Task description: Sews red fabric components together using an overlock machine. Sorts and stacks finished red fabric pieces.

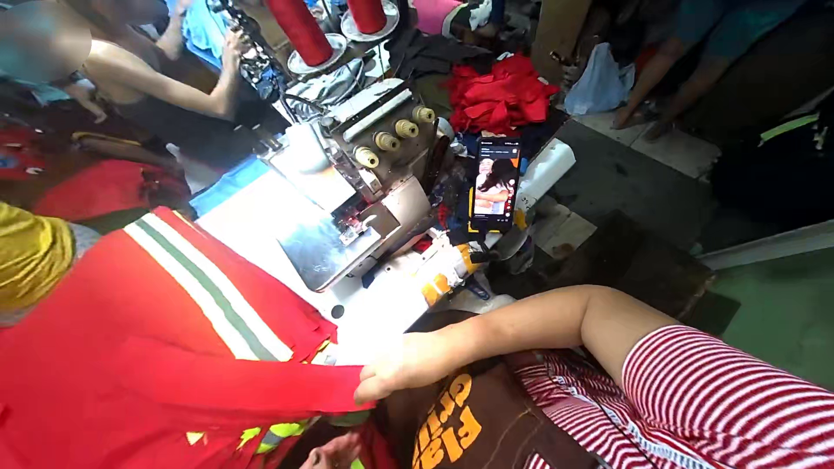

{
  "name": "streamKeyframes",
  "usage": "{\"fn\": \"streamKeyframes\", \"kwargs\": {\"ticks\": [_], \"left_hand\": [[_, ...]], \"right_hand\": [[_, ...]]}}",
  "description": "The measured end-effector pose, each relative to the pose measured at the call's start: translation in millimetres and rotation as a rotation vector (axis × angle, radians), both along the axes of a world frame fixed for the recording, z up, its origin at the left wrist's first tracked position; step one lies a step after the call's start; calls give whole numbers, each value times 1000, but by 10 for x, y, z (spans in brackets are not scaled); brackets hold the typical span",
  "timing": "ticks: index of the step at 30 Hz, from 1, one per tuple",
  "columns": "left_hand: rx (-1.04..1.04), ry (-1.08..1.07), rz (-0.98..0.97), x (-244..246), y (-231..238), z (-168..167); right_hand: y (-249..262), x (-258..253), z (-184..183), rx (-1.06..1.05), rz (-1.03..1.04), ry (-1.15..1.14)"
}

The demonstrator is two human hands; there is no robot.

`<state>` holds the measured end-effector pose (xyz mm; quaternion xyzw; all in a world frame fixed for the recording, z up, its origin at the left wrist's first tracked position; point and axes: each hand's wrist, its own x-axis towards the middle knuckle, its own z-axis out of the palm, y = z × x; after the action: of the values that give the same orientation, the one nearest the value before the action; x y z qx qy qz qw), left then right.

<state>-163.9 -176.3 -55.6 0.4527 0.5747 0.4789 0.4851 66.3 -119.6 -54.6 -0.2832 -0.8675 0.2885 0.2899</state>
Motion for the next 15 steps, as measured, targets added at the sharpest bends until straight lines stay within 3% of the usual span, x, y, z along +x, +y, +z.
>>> {"fn": "streamKeyframes", "kwargs": {"ticks": [3,5,9,12,15], "left_hand": [[-153,-219,-433,19,110,50],[-214,-312,-526,103,294,146],[-78,-282,-197,127,926,556],[118,-227,-196,-159,1636,743],[156,-230,-168,-277,2138,995]], "right_hand": [[116,-21,178,79,-85,99],[180,-64,246,208,-125,199],[150,-44,416,358,-103,368],[31,73,499,391,-56,401],[-129,263,599,368,0,385]]}}
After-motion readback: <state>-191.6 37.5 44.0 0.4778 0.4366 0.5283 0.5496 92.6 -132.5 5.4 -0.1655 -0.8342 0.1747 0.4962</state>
